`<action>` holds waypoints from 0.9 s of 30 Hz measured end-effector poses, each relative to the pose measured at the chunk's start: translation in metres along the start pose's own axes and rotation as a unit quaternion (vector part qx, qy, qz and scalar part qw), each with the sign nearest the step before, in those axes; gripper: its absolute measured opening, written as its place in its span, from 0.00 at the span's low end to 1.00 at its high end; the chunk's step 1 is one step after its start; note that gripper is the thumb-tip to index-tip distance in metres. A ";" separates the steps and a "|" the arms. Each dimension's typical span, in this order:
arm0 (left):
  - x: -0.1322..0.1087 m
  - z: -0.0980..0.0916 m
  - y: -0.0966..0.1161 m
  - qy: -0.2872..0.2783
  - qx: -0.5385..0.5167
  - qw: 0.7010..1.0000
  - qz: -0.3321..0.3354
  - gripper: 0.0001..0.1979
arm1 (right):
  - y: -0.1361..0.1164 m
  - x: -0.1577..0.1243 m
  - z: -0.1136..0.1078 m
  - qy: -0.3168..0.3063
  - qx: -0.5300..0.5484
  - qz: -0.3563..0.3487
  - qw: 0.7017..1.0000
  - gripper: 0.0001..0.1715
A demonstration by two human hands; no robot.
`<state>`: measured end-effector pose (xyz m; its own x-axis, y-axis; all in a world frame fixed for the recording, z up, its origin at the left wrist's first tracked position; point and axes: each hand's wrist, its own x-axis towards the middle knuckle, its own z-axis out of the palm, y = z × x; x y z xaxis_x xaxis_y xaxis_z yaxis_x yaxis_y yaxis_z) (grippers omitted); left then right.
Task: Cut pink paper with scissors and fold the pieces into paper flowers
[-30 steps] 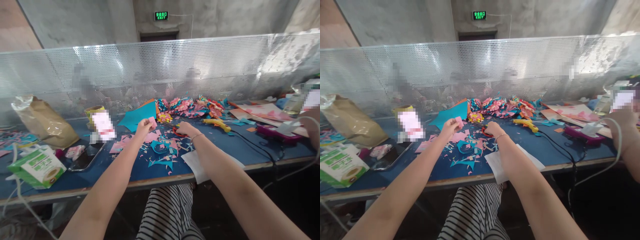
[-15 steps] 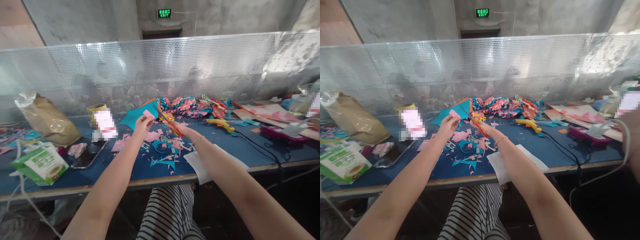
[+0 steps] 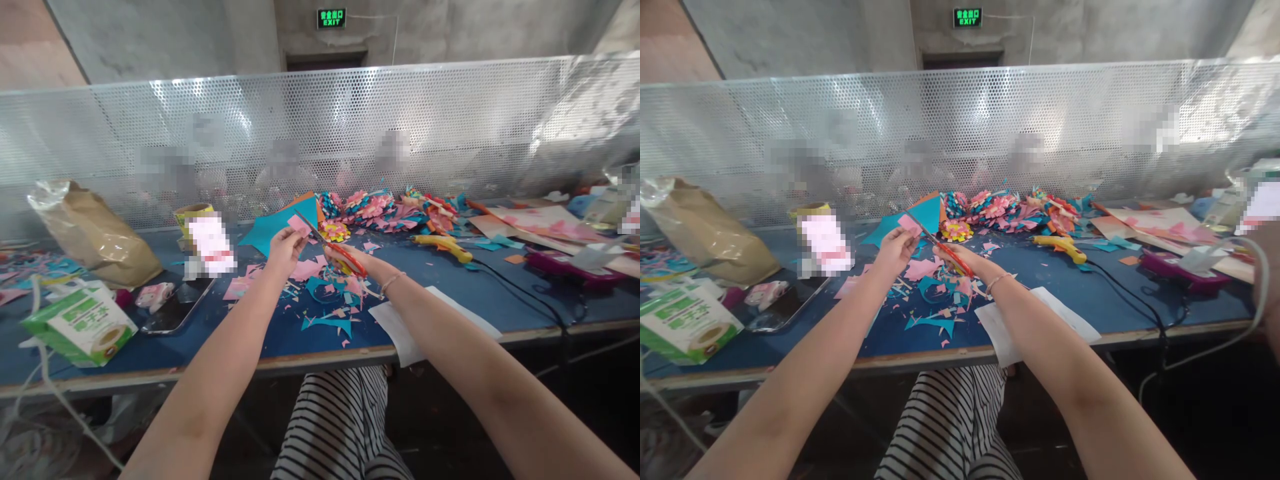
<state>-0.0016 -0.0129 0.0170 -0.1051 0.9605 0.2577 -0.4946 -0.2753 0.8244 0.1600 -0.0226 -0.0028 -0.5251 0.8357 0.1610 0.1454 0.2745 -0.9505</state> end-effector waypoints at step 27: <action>0.002 0.001 0.000 0.035 0.002 0.999 -0.018 0.11 | 0.009 0.005 -0.005 0.071 -0.254 -0.083 0.961 0.24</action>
<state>-0.0009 -0.0115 0.0181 -0.1462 0.9705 0.1918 -0.4950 -0.2397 0.8352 0.1628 -0.0134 -0.0088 -0.4609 0.8076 0.3680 0.4792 0.5754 -0.6628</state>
